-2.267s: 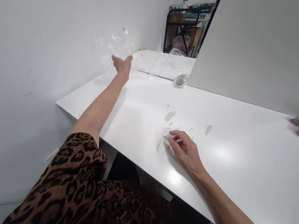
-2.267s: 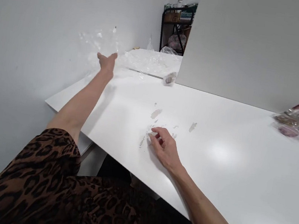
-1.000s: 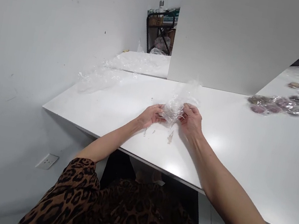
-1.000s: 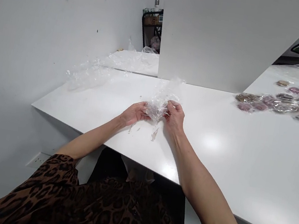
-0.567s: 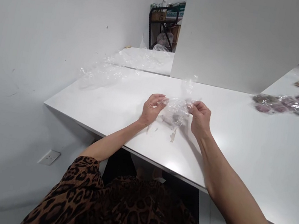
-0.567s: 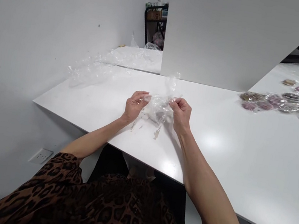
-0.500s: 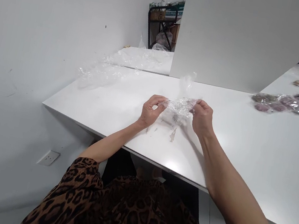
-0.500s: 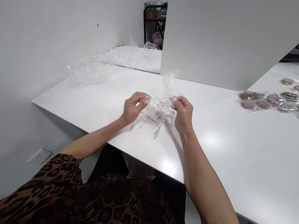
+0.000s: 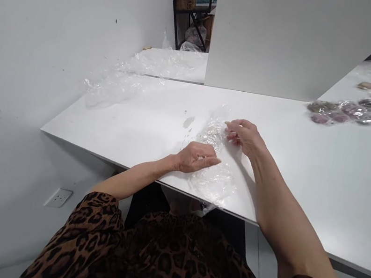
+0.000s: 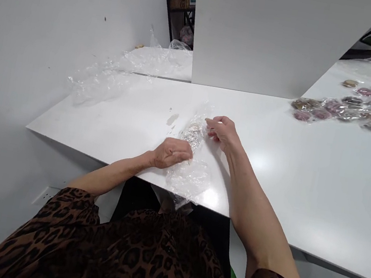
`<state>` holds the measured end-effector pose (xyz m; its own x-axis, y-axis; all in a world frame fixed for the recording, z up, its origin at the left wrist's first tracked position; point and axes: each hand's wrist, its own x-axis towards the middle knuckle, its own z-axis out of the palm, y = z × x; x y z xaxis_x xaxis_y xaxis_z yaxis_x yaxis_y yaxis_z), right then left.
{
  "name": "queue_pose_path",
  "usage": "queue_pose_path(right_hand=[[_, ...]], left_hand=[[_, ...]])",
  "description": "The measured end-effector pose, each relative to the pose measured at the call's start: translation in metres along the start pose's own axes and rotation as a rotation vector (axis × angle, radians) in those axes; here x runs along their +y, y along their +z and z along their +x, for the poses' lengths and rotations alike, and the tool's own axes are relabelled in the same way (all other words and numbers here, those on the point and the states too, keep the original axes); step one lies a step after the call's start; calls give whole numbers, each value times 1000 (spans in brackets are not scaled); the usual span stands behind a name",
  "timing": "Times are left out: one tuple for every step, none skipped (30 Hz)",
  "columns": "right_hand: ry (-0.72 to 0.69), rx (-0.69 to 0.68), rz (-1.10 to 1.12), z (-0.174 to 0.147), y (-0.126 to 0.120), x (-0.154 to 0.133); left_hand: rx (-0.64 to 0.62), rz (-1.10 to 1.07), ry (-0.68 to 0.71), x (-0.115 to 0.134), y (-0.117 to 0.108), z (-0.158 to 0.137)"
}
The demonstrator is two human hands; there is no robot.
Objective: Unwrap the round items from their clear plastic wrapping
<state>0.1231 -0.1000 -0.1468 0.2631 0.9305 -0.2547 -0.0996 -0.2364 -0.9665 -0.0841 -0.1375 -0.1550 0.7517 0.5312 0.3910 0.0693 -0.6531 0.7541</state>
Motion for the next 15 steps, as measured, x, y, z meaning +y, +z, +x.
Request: queue_pose_path(right_hand=[[-15,-13,-30,-1,1,0],[-30,-24,-42,-3,1,-1],[-48,-34,-34,-4,1,-2],[-69,-46,-6,-6,1,-4],[-90,-62,38,-8,0,-6],[-112,-85,92,-11,1,-9],[-135,-116,147,-13,1,-11],[-161,-156,200,-16,1,-13],[-189,-199,247,-19,2,-15],[-219,-242,285,-21,3,-16],[-247,-278,314,-23,4,-17],[-271,-304,337,-25,5,-17],[-290,-321,354,-26,6,-18],[-304,-326,367,-26,6,-18],[-313,-321,378,-26,6,-19]], left_hand=[[112,37,-13,0,-1,0],[209,82,-34,0,-2,1],[279,130,-70,-1,-4,2],[316,174,-124,-1,-6,3],[318,216,-193,0,-7,5],[292,256,-270,1,-7,6],[245,298,-343,3,-7,8],[193,343,-406,6,-5,10],[147,396,-455,9,-3,12],[111,456,-492,13,-1,15],[85,520,-522,16,1,17],[73,585,-546,20,1,20],[72,643,-564,22,1,22],[82,684,-576,24,-2,24],[104,696,-582,25,-6,26]])
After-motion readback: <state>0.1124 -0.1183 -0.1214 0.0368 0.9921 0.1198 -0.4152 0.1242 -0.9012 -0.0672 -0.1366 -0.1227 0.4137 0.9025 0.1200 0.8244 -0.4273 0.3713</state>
